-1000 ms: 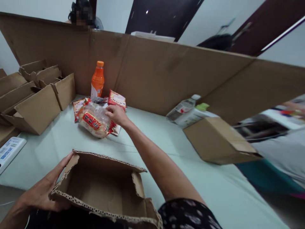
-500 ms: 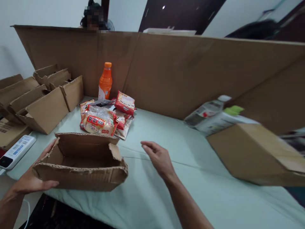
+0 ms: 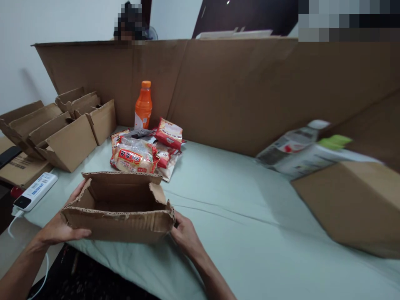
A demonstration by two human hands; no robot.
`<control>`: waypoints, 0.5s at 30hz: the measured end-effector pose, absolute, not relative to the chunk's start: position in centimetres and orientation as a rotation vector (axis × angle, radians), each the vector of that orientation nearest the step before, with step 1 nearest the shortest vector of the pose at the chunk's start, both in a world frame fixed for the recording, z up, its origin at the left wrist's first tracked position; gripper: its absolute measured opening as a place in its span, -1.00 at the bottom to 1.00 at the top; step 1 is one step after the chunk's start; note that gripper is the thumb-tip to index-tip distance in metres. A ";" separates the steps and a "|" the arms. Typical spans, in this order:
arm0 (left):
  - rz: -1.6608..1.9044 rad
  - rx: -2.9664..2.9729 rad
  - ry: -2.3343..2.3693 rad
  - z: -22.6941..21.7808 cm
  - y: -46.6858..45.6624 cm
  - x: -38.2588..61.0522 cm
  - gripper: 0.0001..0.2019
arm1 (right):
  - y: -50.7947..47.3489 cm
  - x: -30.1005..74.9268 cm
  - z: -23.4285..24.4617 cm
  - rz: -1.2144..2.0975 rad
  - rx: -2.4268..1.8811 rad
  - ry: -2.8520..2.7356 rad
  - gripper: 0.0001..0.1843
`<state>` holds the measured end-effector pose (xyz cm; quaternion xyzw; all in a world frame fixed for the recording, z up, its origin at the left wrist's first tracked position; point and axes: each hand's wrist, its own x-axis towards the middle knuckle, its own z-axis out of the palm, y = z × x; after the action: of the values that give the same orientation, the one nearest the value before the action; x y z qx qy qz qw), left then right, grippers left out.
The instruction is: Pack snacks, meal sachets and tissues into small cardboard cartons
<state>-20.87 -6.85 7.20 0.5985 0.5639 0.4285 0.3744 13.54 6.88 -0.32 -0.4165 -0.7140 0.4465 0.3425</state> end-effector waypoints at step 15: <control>1.667 1.352 2.311 7.0 -7.3 -25.0 0.26 | 5.8 10.3 -0.5 1.211 -1.084 -2.033 -0.63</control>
<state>-24.99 -7.29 6.96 0.4287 0.7327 0.5286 -0.0065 10.32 5.85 -0.45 -0.4016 -0.7528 0.4486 0.2660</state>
